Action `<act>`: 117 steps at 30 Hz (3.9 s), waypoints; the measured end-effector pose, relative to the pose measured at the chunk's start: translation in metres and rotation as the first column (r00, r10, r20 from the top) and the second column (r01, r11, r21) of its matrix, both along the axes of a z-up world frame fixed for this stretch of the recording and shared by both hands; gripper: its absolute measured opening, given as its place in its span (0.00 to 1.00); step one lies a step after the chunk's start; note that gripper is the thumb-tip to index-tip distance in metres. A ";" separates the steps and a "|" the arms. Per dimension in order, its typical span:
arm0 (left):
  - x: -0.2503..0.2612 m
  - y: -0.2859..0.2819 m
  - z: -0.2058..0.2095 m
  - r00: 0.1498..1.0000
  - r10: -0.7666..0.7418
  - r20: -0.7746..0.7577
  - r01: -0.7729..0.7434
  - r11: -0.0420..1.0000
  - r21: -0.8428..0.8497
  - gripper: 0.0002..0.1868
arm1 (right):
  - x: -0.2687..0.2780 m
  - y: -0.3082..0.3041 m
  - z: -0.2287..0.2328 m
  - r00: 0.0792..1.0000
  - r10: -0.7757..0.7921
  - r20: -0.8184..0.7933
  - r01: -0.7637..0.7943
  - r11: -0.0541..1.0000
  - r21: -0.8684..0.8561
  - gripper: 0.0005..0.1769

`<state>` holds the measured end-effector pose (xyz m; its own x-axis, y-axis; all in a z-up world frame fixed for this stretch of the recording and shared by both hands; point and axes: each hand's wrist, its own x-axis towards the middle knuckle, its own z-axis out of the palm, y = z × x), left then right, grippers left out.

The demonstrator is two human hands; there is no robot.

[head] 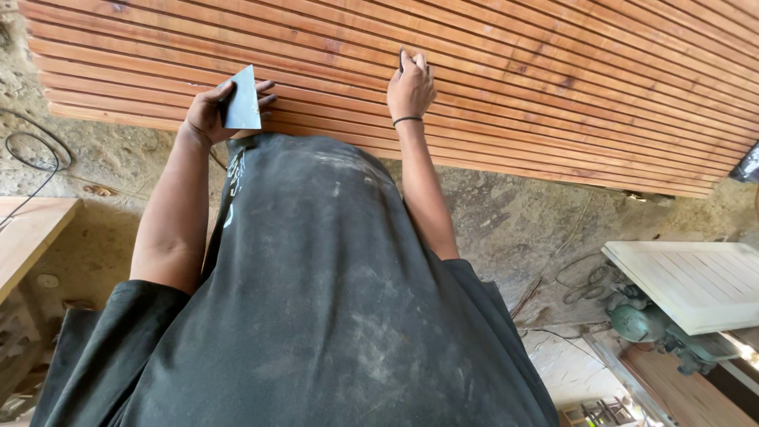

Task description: The person sands a large wooden slatted panel using two sanding blocks, moving them back and forth along the grain. Another person is visible in the background also sanding a similar panel.

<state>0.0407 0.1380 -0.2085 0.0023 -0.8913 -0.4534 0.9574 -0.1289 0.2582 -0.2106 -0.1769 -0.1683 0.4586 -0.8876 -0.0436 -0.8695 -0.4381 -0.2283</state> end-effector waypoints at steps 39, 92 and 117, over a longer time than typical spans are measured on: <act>-0.003 0.004 -0.001 1.000 -0.029 -0.005 0.029 0.999 0.013 0.38 | -0.053 -0.055 0.011 0.900 0.432 0.049 -0.430 0.901 -0.050 0.20; -0.067 -0.123 0.067 0.911 0.172 0.374 -0.235 0.963 0.130 0.25 | -0.078 0.000 0.091 0.480 -0.535 0.695 -0.179 0.716 0.675 0.20; -0.085 -0.171 0.291 0.813 0.566 0.134 -0.556 0.824 -0.109 0.17 | -0.004 0.067 0.327 0.499 0.631 0.593 -0.480 0.772 -0.417 0.24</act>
<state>-0.0441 -0.0331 0.0821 0.5755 -0.7397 -0.3488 0.8057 0.4398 0.3968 -0.2144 -0.1094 0.1587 0.6867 -0.3921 0.6121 -0.0591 -0.8694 -0.4906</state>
